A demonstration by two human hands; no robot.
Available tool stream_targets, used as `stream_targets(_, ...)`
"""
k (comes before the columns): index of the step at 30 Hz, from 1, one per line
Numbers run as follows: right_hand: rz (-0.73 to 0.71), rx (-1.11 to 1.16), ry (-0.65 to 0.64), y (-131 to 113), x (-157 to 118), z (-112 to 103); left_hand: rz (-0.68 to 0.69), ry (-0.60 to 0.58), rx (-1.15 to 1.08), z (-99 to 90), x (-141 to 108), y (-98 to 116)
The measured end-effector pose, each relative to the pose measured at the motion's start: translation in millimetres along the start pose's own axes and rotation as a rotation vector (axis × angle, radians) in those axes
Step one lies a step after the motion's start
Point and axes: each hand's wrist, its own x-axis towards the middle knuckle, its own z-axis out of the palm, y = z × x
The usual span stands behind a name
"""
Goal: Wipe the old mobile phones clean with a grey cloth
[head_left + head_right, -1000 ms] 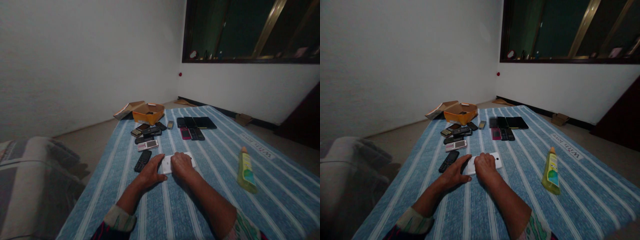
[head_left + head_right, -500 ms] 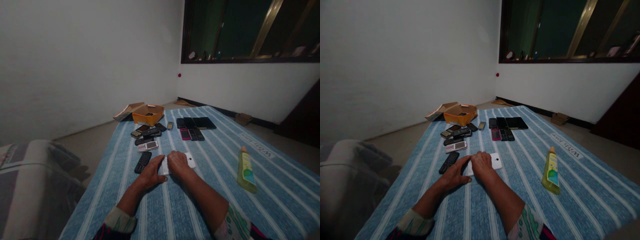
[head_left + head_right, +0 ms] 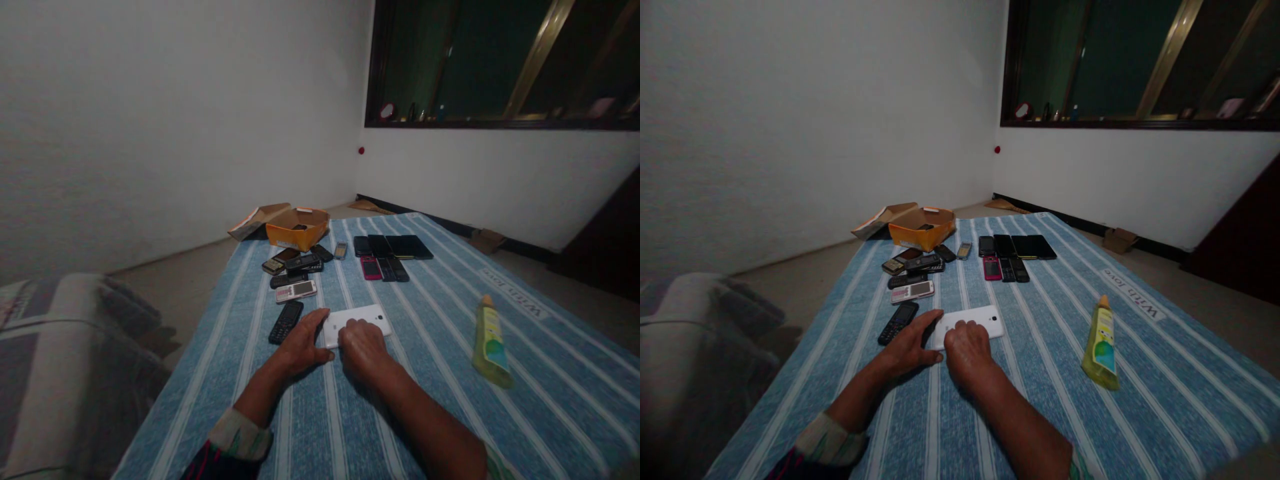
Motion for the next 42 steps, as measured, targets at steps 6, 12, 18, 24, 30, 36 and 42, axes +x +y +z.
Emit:
stream_targets(6,0.107,-0.033,-0.009,19,-3,-4,0.0,0.001,0.012,0.1,0,0)
stream_targets(12,0.222,-0.058,0.001,37,-8,-8,-0.018,-0.001,0.03,0.2,0,3)
stream_targets(18,0.091,-0.018,0.015,6,-9,-3,-0.023,-0.012,0.036,-0.5,0,3)
stream_targets(24,0.091,-0.008,0.033,10,-11,-1,0.007,-0.001,0.021,-0.4,0,1)
stream_targets(30,0.256,-0.054,0.009,42,-11,-4,-0.028,-0.04,0.046,-2.1,0,5)
stream_targets(36,0.258,-0.055,0.018,36,-10,-3,-0.053,-0.053,0.059,-2.5,0,8)
stream_targets(42,0.113,-0.011,0.034,5,-9,0,-0.021,-0.014,0.047,-0.6,1,3)
